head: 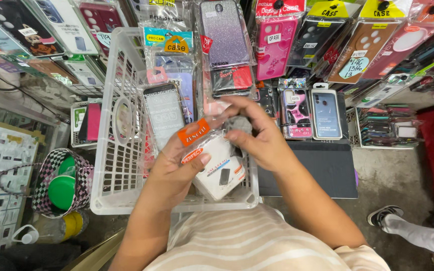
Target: The person handles various phone cases by taking them out of plastic packaging, wiping them with a cloth, and placing them back or into a white plastic basket.
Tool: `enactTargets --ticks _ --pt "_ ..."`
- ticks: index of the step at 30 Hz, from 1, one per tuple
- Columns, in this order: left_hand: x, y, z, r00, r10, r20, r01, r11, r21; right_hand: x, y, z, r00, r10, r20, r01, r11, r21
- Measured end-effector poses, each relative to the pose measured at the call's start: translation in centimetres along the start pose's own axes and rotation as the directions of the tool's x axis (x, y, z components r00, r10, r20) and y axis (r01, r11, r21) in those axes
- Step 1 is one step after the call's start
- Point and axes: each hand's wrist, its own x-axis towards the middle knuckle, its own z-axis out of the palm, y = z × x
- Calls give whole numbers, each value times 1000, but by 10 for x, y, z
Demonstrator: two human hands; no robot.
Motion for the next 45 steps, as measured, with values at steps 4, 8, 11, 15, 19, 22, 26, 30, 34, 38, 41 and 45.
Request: enactTargets --ticks 4,8,11,15,19,22,26,30,34,38,41,45 --pt "6 -3 2 985 -59 -164 63 998 17 -2 14 -3 994 76 74 -76 997 -2" --pt "7 5 4 993 -49 -110 41 997 -67 1 17 -2 998 61 31 -61 998 19" --pt "8 8 2 997 -58 -57 47 983 -179 8 13 1 961 269 -61 -214 867 450" --pt "7 2 4 974 -199 -105 179 968 -176 15 0 -6 917 386 -104 -228 718 658" --pt "9 -14 15 962 -256 -92 238 955 -175 21 -6 -15 932 320 -171 -254 912 323" --pt "11 -20 22 959 -262 -105 230 941 -249 32 -24 -37 988 45 -149 24 900 435" --pt "14 -26 30 925 -373 -79 324 879 -349 28 -60 -41 972 -108 -210 86 990 -112" --pt "17 -31 39 931 -364 27 342 845 -411 33 -63 -26 915 -339 220 398 667 -630" --pt "19 -36 44 917 -397 30 367 815 -448 30 -54 -20 898 -273 346 437 643 -629" --pt "20 -45 45 909 -416 17 378 808 -452 15 -51 -27 905 -199 375 398 708 -583" --pt "21 -51 45 904 -426 27 381 777 -502 2 -54 -33 890 -221 400 424 723 -545" --pt "25 -57 48 900 -427 -87 307 764 -568 -15 -63 -38 876 -151 458 396 767 -505"
